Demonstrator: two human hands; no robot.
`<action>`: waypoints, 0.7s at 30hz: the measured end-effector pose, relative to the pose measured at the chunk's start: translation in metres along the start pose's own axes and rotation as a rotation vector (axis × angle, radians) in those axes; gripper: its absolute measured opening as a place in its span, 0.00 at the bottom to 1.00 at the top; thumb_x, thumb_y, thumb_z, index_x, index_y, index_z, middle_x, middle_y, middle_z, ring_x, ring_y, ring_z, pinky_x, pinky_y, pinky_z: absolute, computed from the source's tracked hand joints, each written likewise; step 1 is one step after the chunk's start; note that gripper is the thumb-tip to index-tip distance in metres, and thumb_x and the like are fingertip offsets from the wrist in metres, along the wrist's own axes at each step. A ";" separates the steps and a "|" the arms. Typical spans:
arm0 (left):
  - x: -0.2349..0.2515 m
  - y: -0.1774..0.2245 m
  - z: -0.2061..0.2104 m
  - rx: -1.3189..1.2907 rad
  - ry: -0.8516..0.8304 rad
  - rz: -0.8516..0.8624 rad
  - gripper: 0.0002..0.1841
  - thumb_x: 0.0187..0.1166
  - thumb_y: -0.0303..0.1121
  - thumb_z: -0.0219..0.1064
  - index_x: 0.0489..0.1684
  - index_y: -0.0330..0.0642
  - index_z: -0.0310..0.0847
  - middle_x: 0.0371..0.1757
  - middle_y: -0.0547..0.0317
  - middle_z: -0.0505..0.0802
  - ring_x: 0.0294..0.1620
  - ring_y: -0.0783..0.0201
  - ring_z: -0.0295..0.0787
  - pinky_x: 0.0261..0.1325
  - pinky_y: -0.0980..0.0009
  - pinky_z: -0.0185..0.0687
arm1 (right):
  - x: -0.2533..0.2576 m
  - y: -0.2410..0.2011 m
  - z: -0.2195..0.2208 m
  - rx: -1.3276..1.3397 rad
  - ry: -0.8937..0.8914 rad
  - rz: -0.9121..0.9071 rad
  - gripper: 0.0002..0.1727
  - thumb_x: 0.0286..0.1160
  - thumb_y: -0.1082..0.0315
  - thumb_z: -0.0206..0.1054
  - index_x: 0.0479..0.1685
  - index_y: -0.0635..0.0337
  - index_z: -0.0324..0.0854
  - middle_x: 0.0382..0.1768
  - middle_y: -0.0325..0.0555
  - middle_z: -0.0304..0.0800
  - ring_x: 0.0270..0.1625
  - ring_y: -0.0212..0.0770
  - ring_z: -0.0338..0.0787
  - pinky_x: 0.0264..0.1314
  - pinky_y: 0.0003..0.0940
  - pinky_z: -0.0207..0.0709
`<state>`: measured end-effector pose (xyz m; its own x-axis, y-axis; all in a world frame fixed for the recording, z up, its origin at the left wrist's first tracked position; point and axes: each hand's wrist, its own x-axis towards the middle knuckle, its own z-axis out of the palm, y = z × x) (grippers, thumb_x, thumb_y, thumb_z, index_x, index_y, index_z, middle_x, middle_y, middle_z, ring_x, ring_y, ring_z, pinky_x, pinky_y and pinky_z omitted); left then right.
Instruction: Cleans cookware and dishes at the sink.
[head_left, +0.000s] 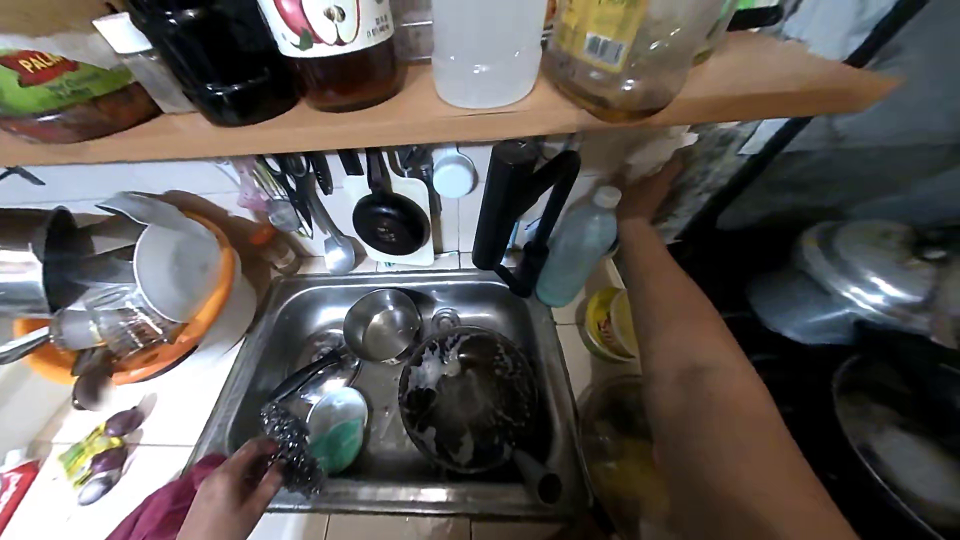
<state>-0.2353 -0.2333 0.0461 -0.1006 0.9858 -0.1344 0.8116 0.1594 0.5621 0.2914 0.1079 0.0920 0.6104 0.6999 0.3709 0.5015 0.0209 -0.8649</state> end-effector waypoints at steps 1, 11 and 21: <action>0.000 0.002 0.000 -0.004 -0.008 0.000 0.17 0.75 0.25 0.65 0.57 0.18 0.81 0.43 0.25 0.90 0.40 0.36 0.90 0.50 0.39 0.84 | -0.001 -0.001 0.000 0.031 0.013 -0.004 0.53 0.75 0.68 0.72 0.92 0.75 0.37 0.87 0.74 0.57 0.88 0.61 0.66 0.89 0.45 0.60; -0.012 0.007 -0.002 0.034 0.048 0.100 0.16 0.73 0.26 0.66 0.53 0.20 0.83 0.42 0.28 0.91 0.37 0.38 0.91 0.45 0.41 0.86 | 0.011 0.025 -0.041 0.231 0.421 0.083 0.42 0.75 0.67 0.72 0.86 0.76 0.56 0.78 0.67 0.74 0.79 0.48 0.78 0.82 0.32 0.69; -0.003 0.014 0.010 -0.004 0.077 0.295 0.15 0.73 0.26 0.66 0.54 0.23 0.83 0.43 0.33 0.92 0.38 0.42 0.91 0.45 0.43 0.87 | -0.027 -0.028 -0.221 0.446 0.231 0.076 0.33 0.70 0.76 0.64 0.79 0.60 0.60 0.51 0.42 0.81 0.40 0.32 0.88 0.41 0.29 0.88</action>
<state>-0.2179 -0.2346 0.0459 0.0959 0.9907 0.0970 0.8102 -0.1343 0.5706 0.3960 -0.0697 0.1813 0.7799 0.5364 0.3225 0.1700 0.3143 -0.9340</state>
